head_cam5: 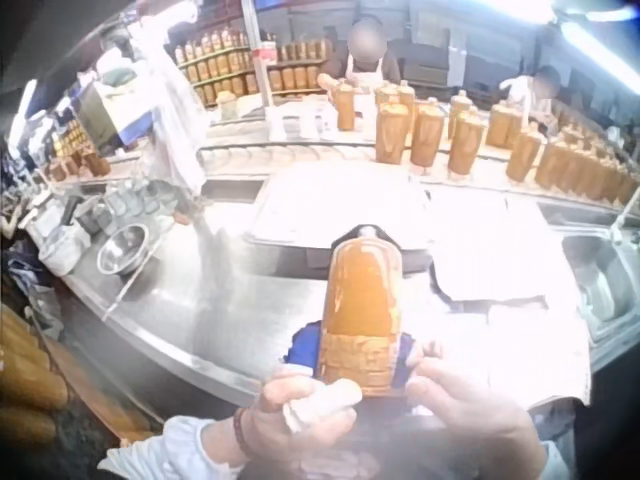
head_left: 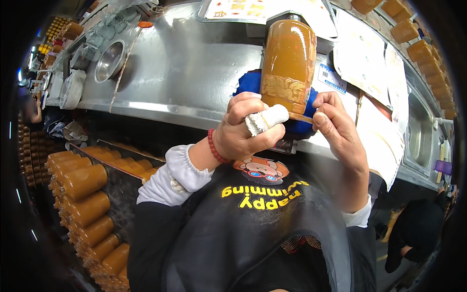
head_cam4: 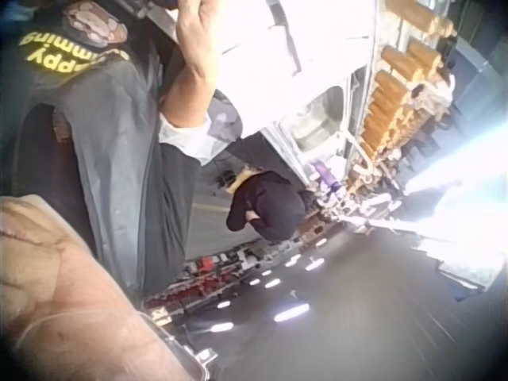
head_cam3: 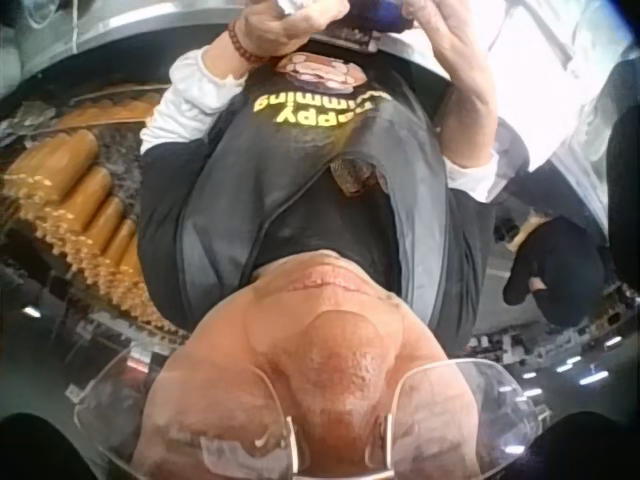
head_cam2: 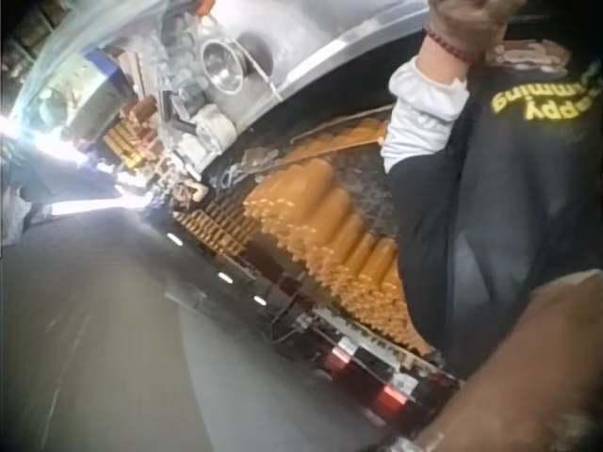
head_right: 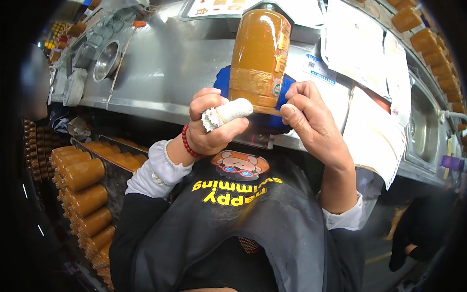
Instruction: The person applies adhesive labels to amber-colored plastic bottles on a production line. They peel labels from sheets, position them on the bottle surface, and smooth them with a green squeegee. Finished bottles are placed on a conveyor belt.
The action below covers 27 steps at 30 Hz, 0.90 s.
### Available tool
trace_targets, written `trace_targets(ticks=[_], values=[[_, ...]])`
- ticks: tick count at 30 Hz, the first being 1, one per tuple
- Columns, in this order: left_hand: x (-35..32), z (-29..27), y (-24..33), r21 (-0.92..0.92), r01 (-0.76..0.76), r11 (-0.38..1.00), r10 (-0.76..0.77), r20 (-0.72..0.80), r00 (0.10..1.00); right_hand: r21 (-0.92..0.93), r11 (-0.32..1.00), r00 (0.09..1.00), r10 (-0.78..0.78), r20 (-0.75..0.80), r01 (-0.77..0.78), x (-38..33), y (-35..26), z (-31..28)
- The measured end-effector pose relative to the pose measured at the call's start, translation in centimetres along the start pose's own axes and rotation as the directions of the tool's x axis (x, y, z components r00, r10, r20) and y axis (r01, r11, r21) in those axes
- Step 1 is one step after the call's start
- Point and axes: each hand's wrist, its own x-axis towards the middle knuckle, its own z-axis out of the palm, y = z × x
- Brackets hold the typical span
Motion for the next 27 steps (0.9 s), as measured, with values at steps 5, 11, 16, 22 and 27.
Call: trace_targets(ticks=[5,11,16,22,27], values=[[0.6,-0.2,-0.4,0.037,-0.054,0.998,0.053,0.021,0.998,-0.105,0.992,0.997,-0.071,0.018,0.072,-0.2,0.7,-0.6],[0.9,-0.5,-1.1,0.05,-0.127,0.991,0.121,0.105,0.987,-0.152,0.979,0.988,-0.146,-0.039,0.139,-0.5,2.2,-1.1],[1.3,0.1,-1.7,0.037,-0.205,0.978,0.192,0.228,0.954,-0.133,0.985,0.992,-0.119,-0.045,0.112,-0.6,2.5,-1.3],[2.4,0.3,-2.1,0.099,-0.357,0.929,0.33,0.213,0.919,-0.107,0.991,0.995,-0.091,-0.046,0.085,-0.6,2.8,-1.4],[2.5,1.0,-1.9,0.028,-0.285,0.958,0.274,0.196,0.942,-0.12,0.989,0.995,-0.093,-0.042,0.087,-0.6,3.0,-1.3]])
